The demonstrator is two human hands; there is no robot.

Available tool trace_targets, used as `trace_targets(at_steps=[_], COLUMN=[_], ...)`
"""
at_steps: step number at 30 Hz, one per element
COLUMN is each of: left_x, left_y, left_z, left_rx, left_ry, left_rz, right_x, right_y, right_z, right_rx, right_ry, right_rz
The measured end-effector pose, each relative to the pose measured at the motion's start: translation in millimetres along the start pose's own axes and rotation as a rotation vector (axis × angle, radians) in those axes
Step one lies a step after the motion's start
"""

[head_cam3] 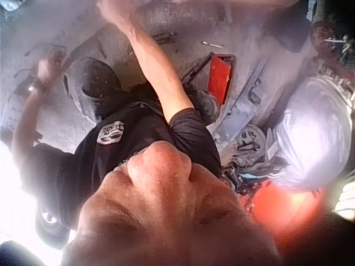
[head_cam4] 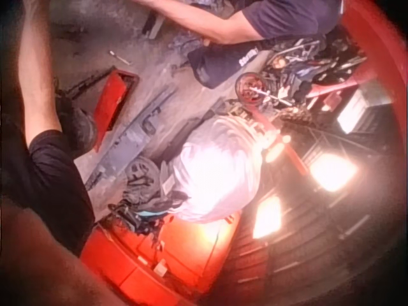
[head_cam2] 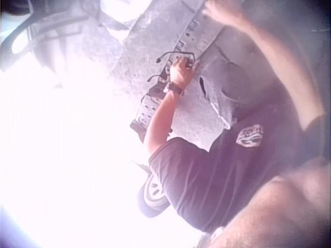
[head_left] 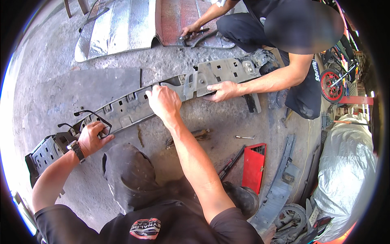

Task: The person works on a large car part, likely a bumper or underbody panel, lying on the floor. They use a hammer and other tools to adjust and remove components from the part. Another person assists by holding the part and handing over tools.

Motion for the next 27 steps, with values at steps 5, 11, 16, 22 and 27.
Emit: trace_targets(at_steps=[5,11,16,22,27], left_x=[0.1,-1.0,-0.2,-0.5,3.5], left_y=[-1.6,0.7,0.9,-5.2,-3.6], left_z=[-0.3,-0.6,-0.9,-6.4,-11.7], left_rx=[-0.021,-0.044,-0.065,-0.121,-0.156], left_ry=[0.018,0.012,0.007,0.038,0.060], left_rz=[-0.009,0.015,0.029,-0.023,-0.089], right_x=[-0.7,-1.3,-1.7,-2.8,-0.1], right_y=[-0.5,2.2,2.7,0.4,5.5], right_z=[1.8,-5.4,-4.5,-2.9,-8.9], right_rx=[0.015,-0.022,-0.029,-0.027,-0.042], right_ry=[-0.008,-0.016,-0.011,-0.007,0.029], right_rz=[0.002,-0.023,-0.001,0.013,0.093])
Point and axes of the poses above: each hand's wrist, its own x-axis towards the middle knuckle, its own y-axis out of the back of the hand, z = x × y, the point moved 6 cm from there along x, towards the middle knuckle, and after that the axes turned 12 degrees about x, right-handed, at the moved point
